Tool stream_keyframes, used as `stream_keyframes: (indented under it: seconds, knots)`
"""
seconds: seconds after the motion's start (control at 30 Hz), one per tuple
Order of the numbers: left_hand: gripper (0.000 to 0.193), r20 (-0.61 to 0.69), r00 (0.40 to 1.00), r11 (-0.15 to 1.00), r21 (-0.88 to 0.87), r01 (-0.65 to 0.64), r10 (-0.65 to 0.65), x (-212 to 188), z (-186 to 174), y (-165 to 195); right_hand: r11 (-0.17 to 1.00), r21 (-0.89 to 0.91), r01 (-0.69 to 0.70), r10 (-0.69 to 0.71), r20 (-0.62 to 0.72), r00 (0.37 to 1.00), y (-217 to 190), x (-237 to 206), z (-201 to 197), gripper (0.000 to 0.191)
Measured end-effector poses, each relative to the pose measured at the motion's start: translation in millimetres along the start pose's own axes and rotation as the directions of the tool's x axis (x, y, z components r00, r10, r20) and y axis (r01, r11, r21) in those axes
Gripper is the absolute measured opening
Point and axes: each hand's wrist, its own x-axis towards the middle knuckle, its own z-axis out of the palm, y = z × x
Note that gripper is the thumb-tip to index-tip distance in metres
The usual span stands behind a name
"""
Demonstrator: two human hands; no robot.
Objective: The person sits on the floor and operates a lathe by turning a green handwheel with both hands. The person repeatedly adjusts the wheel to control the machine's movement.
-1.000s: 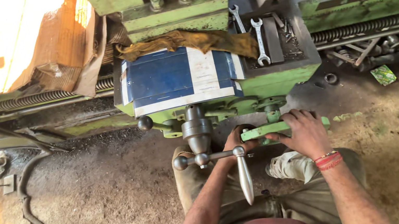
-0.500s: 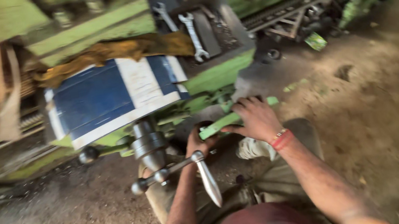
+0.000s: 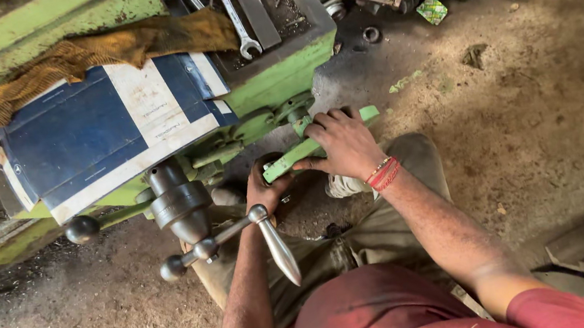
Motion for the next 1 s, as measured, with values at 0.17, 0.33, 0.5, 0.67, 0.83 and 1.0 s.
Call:
stream_keyframes:
  seconds: [0.17, 0.33, 0.5, 0.67, 0.83, 1.0]
  knots:
    - [0.053, 0.021, 1.0, 0.999, -0.052, 0.006, -0.005, 1, 0, -8, 1.0, -0.004, 0.018, -0.018, -0.016, 1.0, 0, 0, 0, 0.074]
    - [0.054, 0.012, 1.0, 1.0, -0.019, -0.01, 0.01, 2, -1, -12, 1.0, -0.014, -0.002, 0.002, 0.047, 0.999, -4, 2, -4, 0.075]
    - [0.058, 0.022, 1.0, 1.0, 0.015, 0.017, -0.017, 3, -4, -14, 1.0, -0.008, 0.009, -0.009, 0.03, 1.0, -8, 4, -5, 0.077]
    - [0.06, 0.045, 0.999, 1.0, -0.009, 0.025, -0.025, 4, -6, -16, 1.0, -0.001, -0.001, 0.001, 0.044, 0.999, -10, 5, -5, 0.076]
    - [0.06, 0.044, 0.999, 1.0, -0.02, -0.007, 0.008, 4, -6, -22, 1.0, -0.019, 0.014, -0.013, 0.039, 0.999, -11, 5, -4, 0.074]
    - [0.059, 0.061, 0.998, 0.999, -0.039, 0.02, -0.018, 3, -8, -25, 0.999, -0.054, 0.0, 0.006, 0.106, 0.994, -11, 6, 0, 0.078]
